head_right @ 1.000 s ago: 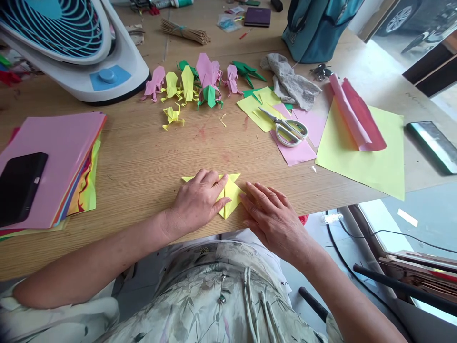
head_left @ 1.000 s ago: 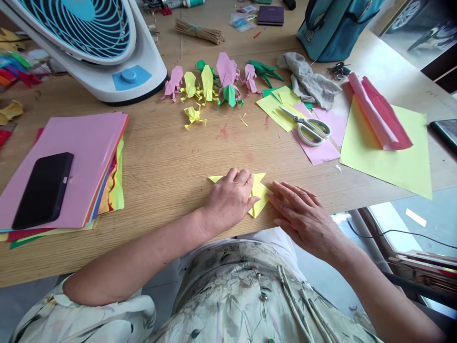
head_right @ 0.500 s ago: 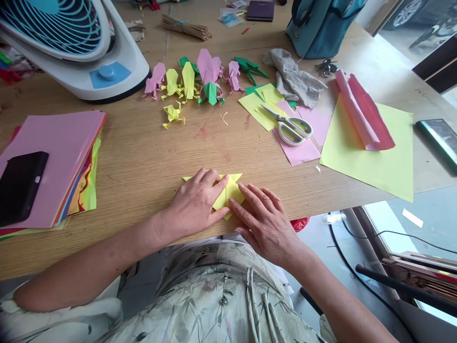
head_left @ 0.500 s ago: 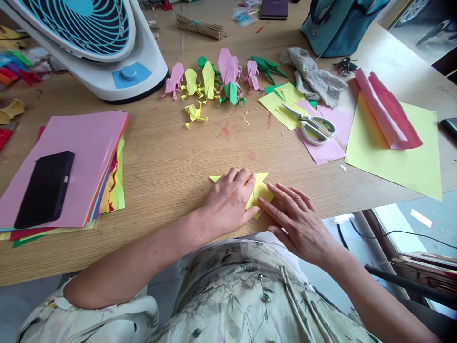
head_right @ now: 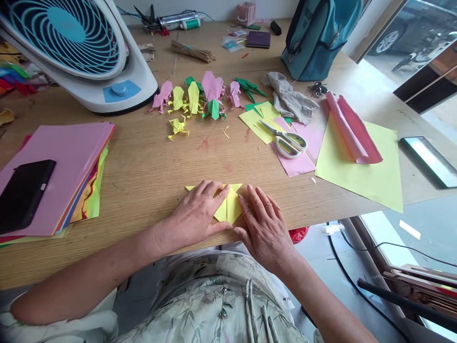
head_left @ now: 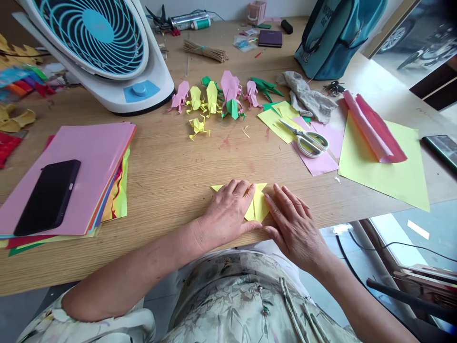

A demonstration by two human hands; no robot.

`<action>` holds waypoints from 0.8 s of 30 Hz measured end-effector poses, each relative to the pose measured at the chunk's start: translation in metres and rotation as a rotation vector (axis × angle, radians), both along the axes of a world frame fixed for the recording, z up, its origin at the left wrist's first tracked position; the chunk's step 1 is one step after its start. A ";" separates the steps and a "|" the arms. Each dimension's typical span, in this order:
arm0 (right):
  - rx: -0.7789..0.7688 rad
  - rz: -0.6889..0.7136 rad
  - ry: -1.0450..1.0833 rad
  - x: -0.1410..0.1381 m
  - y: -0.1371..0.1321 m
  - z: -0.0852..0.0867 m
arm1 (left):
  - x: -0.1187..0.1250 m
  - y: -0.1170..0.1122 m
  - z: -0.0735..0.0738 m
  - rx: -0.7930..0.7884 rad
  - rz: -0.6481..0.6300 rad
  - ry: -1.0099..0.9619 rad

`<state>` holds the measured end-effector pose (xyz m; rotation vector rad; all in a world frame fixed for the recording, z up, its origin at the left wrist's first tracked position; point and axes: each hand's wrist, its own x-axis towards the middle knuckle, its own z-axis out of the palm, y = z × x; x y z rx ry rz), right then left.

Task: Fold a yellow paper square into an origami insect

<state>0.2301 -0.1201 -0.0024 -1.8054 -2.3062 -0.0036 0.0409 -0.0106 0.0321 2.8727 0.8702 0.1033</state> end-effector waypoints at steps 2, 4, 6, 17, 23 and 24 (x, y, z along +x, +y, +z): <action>0.009 -0.016 -0.007 -0.002 -0.003 0.001 | -0.001 0.000 -0.002 -0.006 -0.001 -0.014; 0.014 -0.024 -0.007 -0.002 -0.008 0.002 | -0.002 0.002 -0.005 -0.031 -0.006 -0.038; 0.020 -0.028 0.010 0.000 -0.012 0.004 | -0.004 0.006 -0.009 -0.067 -0.023 -0.078; 0.096 -0.006 0.265 0.009 0.040 0.012 | -0.026 0.044 -0.011 -0.280 -0.286 -0.259; 0.078 0.123 0.251 0.004 0.059 0.008 | -0.027 0.067 -0.031 -0.098 0.074 -0.484; 0.078 0.128 0.248 0.004 0.059 0.007 | -0.026 0.070 -0.034 -0.070 0.117 -0.479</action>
